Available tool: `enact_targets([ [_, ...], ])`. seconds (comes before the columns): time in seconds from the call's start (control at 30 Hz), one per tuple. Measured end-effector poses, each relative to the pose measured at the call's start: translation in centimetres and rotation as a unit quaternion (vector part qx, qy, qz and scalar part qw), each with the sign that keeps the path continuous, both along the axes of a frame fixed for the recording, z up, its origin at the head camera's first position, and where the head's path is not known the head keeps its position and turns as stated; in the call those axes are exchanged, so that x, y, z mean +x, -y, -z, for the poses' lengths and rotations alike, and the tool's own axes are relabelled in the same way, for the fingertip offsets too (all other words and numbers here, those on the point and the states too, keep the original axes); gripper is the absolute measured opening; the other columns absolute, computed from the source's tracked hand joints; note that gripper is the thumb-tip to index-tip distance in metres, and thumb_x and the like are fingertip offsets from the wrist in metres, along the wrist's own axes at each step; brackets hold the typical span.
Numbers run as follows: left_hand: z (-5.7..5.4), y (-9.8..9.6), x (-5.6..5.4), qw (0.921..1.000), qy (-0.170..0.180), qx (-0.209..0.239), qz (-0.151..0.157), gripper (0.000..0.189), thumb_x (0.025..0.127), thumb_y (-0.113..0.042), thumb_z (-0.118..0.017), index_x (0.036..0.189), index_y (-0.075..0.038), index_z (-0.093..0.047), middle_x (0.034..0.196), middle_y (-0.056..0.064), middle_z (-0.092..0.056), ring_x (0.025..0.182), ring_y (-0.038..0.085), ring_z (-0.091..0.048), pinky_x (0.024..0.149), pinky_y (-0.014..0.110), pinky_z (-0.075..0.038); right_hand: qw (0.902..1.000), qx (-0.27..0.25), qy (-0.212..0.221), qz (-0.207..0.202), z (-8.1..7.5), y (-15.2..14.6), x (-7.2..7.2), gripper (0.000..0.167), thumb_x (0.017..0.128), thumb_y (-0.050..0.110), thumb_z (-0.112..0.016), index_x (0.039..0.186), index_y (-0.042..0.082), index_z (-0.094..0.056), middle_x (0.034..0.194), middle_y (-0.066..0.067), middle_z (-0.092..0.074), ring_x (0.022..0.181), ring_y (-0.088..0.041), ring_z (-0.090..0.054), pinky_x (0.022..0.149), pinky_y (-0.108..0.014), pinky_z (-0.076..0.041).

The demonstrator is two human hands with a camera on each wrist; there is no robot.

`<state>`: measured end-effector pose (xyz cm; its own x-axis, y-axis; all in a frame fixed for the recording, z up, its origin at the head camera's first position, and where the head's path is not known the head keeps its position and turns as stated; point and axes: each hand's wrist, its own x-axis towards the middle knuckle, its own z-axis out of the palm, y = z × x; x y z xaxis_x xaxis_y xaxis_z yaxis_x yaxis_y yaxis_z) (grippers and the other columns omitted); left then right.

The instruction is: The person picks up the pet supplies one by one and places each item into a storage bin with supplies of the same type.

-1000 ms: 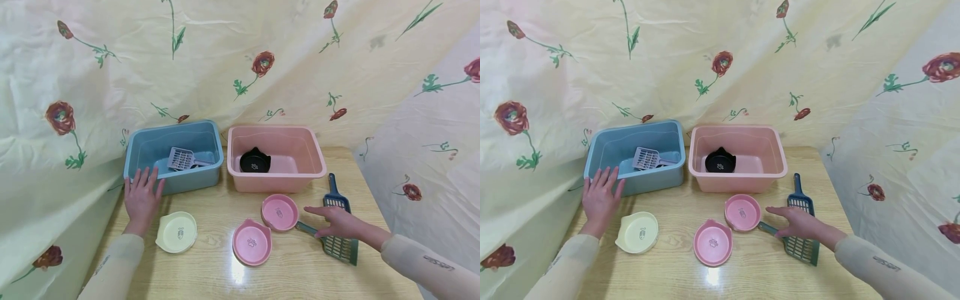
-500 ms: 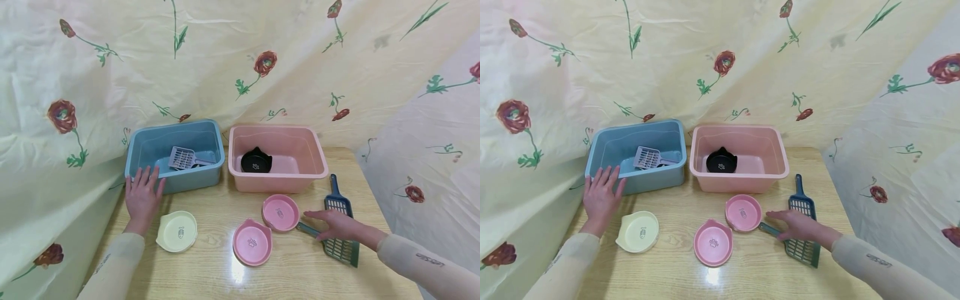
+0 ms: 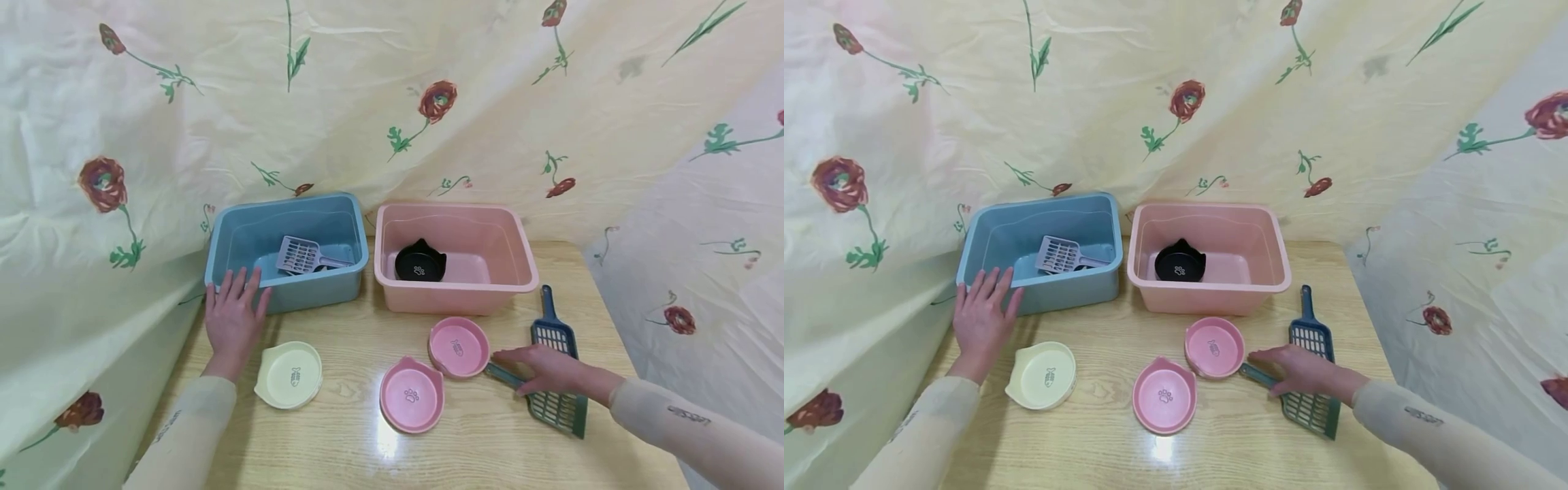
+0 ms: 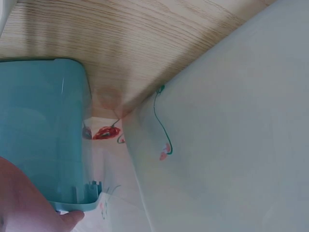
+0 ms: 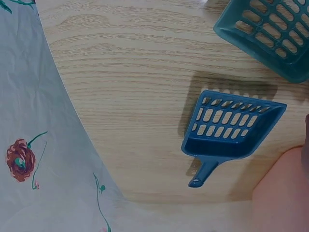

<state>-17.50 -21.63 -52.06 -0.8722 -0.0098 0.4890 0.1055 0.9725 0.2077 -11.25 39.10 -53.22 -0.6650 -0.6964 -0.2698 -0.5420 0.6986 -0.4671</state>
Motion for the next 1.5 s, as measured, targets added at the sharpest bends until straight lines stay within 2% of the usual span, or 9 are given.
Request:
enact_targets([
  [0.3, -0.3, -0.1, -0.1, 0.9998, 0.017, -0.012, -0.005, 0.056, 0.106, -0.037, -0.066, 0.156, -0.014, -0.056, 0.157, 0.02, -0.055, 0.152, 0.042, -0.044, 0.131, 0.061, -0.02, 0.9996, -0.013, -0.024, -0.012, 1.2, 0.0, -0.1, 0.076, 0.084, 0.029, -0.092, 0.148, 0.002, -0.061, 0.144, -0.017, -0.068, 0.127, -0.037, -0.068, 0.103, -0.053, -0.057],
  [0.53, -0.3, -0.1, 0.0, 0.9996, 0.025, -0.01, -0.007, 0.056, 0.107, -0.036, -0.065, 0.157, -0.015, -0.055, 0.158, 0.02, -0.054, 0.153, 0.042, -0.042, 0.131, 0.061, -0.02, 0.9996, -0.003, -0.026, -0.003, 1.3, 0.3, 0.0, 0.071, 0.084, 0.02, -0.092, 0.148, 0.004, -0.063, 0.146, -0.018, -0.066, 0.124, -0.034, -0.07, 0.099, -0.05, -0.06],
  [0.7, -0.2, -0.1, 0.1, 0.9998, 0.02, -0.009, -0.006, 0.055, 0.106, -0.036, -0.065, 0.156, -0.014, -0.056, 0.157, 0.02, -0.055, 0.152, 0.042, -0.044, 0.131, 0.061, -0.02, 0.9998, -0.015, -0.013, -0.001, 1.2, 0.2, 0.0, 0.062, 0.089, 0.014, -0.088, 0.144, 0.0, -0.065, 0.14, -0.017, -0.07, 0.118, -0.029, -0.074, 0.094, -0.044, -0.063],
  [0.93, -0.2, 0.0, 0.0, 0.9999, 0.007, -0.008, 0.001, 0.055, 0.106, -0.037, -0.066, 0.154, -0.014, -0.058, 0.155, 0.02, -0.057, 0.151, 0.042, -0.045, 0.13, 0.061, -0.021, 0.9999, -0.012, 0.005, 0.001, 0.6, 0.2, 0.0, 0.051, 0.093, 0.014, -0.084, 0.141, 0.003, -0.069, 0.134, -0.012, -0.074, 0.117, -0.023, -0.075, 0.094, -0.041, -0.063],
  [1.27, -0.3, -0.1, -0.1, 0.9998, 0.016, -0.01, -0.003, 0.055, 0.106, -0.037, -0.065, 0.156, -0.015, -0.056, 0.156, 0.019, -0.057, 0.151, 0.042, -0.045, 0.131, 0.06, -0.02, 0.9976, -0.048, -0.033, -0.038, -0.7, 0.7, 0.6, 0.048, 0.089, 0.002, -0.083, 0.136, 0.004, -0.072, 0.126, -0.009, -0.078, 0.106, -0.012, -0.076, 0.088, -0.039, -0.065],
  [1.43, -0.2, 0.2, -0.1, 1.0, 0.002, -0.006, 0.002, 0.055, 0.105, -0.036, -0.067, 0.155, -0.015, -0.058, 0.155, 0.019, -0.058, 0.151, 0.042, -0.045, 0.13, 0.061, -0.021, 0.9948, -0.065, -0.053, -0.058, -2.0, 1.6, 0.7, 0.048, 0.088, 0.0, -0.083, 0.135, 0.002, -0.072, 0.124, -0.008, -0.079, 0.106, -0.013, -0.077, 0.085, -0.037, -0.065],
  [1.5, -0.1, 0.2, -0.1, 1.0, -0.002, -0.005, 0.005, 0.055, 0.105, -0.037, -0.066, 0.155, -0.015, -0.058, 0.154, 0.019, -0.058, 0.151, 0.042, -0.045, 0.13, 0.061, -0.021, 0.9944, -0.07, -0.056, -0.057, -2.5, 2.0, 0.7, 0.05, 0.087, -0.002, -0.083, 0.136, 0.002, -0.072, 0.122, -0.009, -0.079, 0.098, -0.007, -0.075, 0.081, -0.035, -0.065],
])
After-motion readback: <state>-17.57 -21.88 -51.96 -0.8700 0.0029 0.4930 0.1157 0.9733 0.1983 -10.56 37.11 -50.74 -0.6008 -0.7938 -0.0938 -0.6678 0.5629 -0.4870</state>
